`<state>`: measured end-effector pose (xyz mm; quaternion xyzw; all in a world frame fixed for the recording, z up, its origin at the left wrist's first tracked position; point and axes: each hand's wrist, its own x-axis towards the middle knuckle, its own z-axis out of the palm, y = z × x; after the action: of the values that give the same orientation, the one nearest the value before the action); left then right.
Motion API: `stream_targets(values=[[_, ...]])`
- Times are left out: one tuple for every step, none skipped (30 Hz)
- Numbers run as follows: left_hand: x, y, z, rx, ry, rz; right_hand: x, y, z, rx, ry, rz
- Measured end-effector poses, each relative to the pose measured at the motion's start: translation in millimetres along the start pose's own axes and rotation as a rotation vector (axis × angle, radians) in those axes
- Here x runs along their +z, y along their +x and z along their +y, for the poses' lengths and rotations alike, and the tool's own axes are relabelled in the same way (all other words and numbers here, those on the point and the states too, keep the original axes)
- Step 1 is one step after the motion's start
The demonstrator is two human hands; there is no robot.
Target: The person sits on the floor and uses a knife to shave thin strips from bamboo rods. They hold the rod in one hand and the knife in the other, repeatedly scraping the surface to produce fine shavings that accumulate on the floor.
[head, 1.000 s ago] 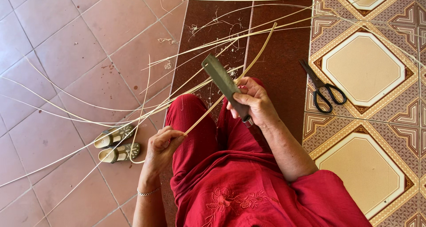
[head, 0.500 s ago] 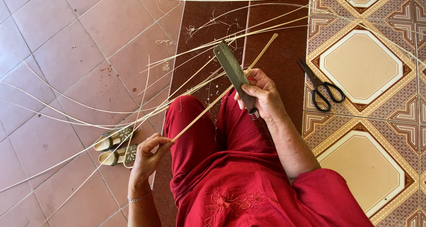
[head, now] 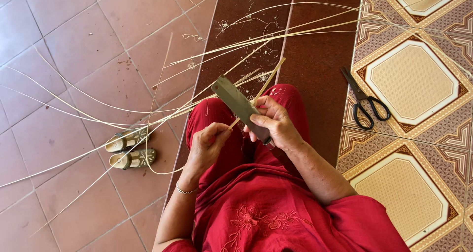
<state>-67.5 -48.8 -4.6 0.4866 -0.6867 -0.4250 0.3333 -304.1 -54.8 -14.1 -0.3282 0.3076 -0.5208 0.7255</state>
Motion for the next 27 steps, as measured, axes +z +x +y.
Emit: stream_targets(values=[[-1.3,0.7,-0.5,0.016,0.000,-0.006,-3.1,0.3,-3.7,-0.010,0.003,0.005],[-3.9,-0.1,-1.3,0.029,0.000,-0.012,-6.2,0.4,-7.3,-0.018,0.007,0.011],[-6.3,-1.8,-2.1,0.041,-0.001,-0.016,-9.5,1.0,-11.0,-0.030,0.026,0.001],[-8.4,-2.9,-2.9,0.042,0.018,-0.014,-12.6,3.0,-14.7,-0.042,0.045,-0.010],[-9.9,-4.3,-3.6,0.045,0.037,-0.013,-15.1,4.7,-17.4,-0.057,0.064,-0.021],[-11.7,-6.2,-4.2,0.047,0.056,-0.012,-16.4,5.5,-18.8,-0.051,0.080,0.006],[-14.0,-7.8,-5.0,0.068,0.073,-0.005,-17.8,5.9,-20.4,-0.046,0.094,0.034],[-16.8,-9.1,-5.7,0.089,0.090,0.002,-19.0,6.4,-21.8,-0.042,0.107,0.061],[-18.5,-10.5,-6.2,0.110,0.107,0.007,-20.5,6.3,-23.2,-0.050,0.096,0.040],[-20.0,-12.0,-6.8,0.109,0.112,0.010,-21.8,6.0,-24.0,-0.059,0.085,0.019],[-21.6,-13.1,-7.4,0.110,0.117,0.014,-23.7,6.0,-25.1,-0.069,0.074,-0.003],[-23.6,-13.7,-8.0,0.112,0.121,0.019,-25.9,6.6,-26.4,-0.083,0.105,-0.006],[-24.8,-14.3,-8.5,0.110,0.116,0.015,-29.2,6.8,-28.1,-0.096,0.135,-0.008],[-26.2,-14.6,-9.1,0.108,0.110,0.012,-32.7,7.5,-29.7,-0.109,0.165,-0.012],[-26.8,-14.6,-9.5,0.107,0.105,0.008,-37.0,8.7,-31.8,-0.127,0.162,0.011],[-27.2,-15.3,-9.6,0.108,0.104,0.009,-41.4,9.3,-34.0,-0.142,0.159,0.036],[-27.1,-16.2,-9.3,0.109,0.103,0.009,-45.6,9.0,-35.3,-0.157,0.157,0.060],[-27.2,-16.6,-8.8,0.109,0.102,0.012,-48.6,9.3,-35.3,-0.169,0.154,0.041],[-27.4,-17.1,-7.9,0.107,0.108,0.006,-51.3,10.0,-35.0,-0.180,0.151,0.021],[-27.7,-17.0,-7.1,0.104,0.112,0.000,-53.5,10.6,-34.3,-0.190,0.146,0.001],[-27.4,-15.8,-5.9,0.104,0.115,-0.005,-56.2,11.6,-34.0,-0.193,0.159,0.019],[-27.7,-15.2,-4.3,0.126,0.131,0.002,-58.6,12.6,-33.5,-0.197,0.173,0.037],[-27.8,-15.0,-2.5,0.145,0.147,0.007,-60.7,13.2,-32.2,-0.200,0.188,0.057],[-28.1,-14.5,-0.8,0.165,0.164,0.011,-62.7,13.6,-30.5,-0.194,0.188,0.060],[-27.6,-12.9,0.9,0.199,0.171,0.012,-65.3,14.3,-29.4,-0.189,0.187,0.063],[-27.6,-11.8,2.3,0.230,0.180,0.013,-67.4,14.7,-27.3,-0.182,0.188,0.067],[-27.7,-12.1,3.8,0.257,0.188,0.011,-70.1,14.6,-26.0,-0.191,0.186,0.072]])
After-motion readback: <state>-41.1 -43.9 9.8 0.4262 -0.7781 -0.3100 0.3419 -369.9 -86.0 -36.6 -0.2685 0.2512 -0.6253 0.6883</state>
